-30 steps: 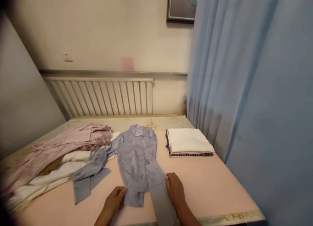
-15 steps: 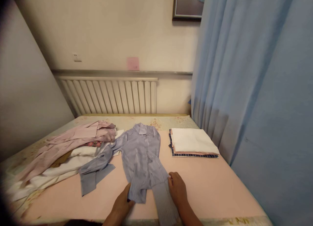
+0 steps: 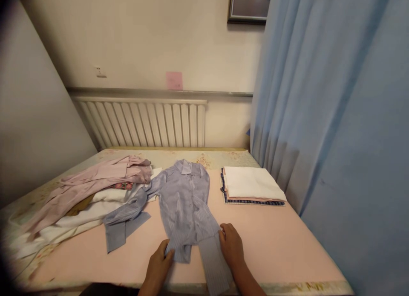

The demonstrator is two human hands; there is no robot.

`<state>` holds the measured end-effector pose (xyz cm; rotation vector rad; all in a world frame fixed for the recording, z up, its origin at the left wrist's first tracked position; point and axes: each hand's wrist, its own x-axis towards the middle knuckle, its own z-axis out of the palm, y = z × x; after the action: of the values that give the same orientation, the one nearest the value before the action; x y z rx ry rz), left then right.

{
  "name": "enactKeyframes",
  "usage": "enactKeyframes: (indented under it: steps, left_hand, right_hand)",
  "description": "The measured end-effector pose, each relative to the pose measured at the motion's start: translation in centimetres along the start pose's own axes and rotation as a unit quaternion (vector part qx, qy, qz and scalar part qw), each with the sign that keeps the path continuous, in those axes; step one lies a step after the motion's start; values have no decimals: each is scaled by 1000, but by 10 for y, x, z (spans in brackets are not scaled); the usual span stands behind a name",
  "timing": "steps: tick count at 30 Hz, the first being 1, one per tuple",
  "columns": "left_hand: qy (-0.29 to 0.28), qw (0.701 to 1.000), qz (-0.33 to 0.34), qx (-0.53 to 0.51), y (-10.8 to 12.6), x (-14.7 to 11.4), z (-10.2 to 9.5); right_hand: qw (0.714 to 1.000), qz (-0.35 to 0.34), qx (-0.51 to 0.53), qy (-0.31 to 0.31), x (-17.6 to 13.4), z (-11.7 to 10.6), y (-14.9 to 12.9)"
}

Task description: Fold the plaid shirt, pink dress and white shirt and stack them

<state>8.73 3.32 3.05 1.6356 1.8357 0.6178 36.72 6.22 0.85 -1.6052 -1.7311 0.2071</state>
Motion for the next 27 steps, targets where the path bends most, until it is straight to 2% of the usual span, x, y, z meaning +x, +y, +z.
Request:
enactKeyframes:
  steps: [10, 12, 14, 16, 18, 22, 27]
  left_hand:
    - [-13, 992, 56, -114, -8, -7, 18]
    - [4, 989, 14, -145, -8, -3, 15]
    - [41, 981, -62, -181, -7, 5, 10]
    - [74, 961, -128, -234, -5, 14, 6]
    - [81, 940, -168, -285, -2, 23, 4]
    - [60, 913, -194, -355, 8, 30, 6]
    - [55, 884, -214, -412, 17, 32, 8]
  right_hand:
    - [999, 42, 10, -8, 3, -1, 0]
    - [998, 55, 11, -13, 5, -1, -2]
    - [997, 78, 2, -25, 9, -2, -5]
    - [993, 107, -16, -50, 15, -3, -10]
    - [986, 143, -31, -84, 21, -5, -15]
    - [972, 198, -34, -122, 33, -4, -18]
    - [966, 221, -16, -133, 39, -1, -13]
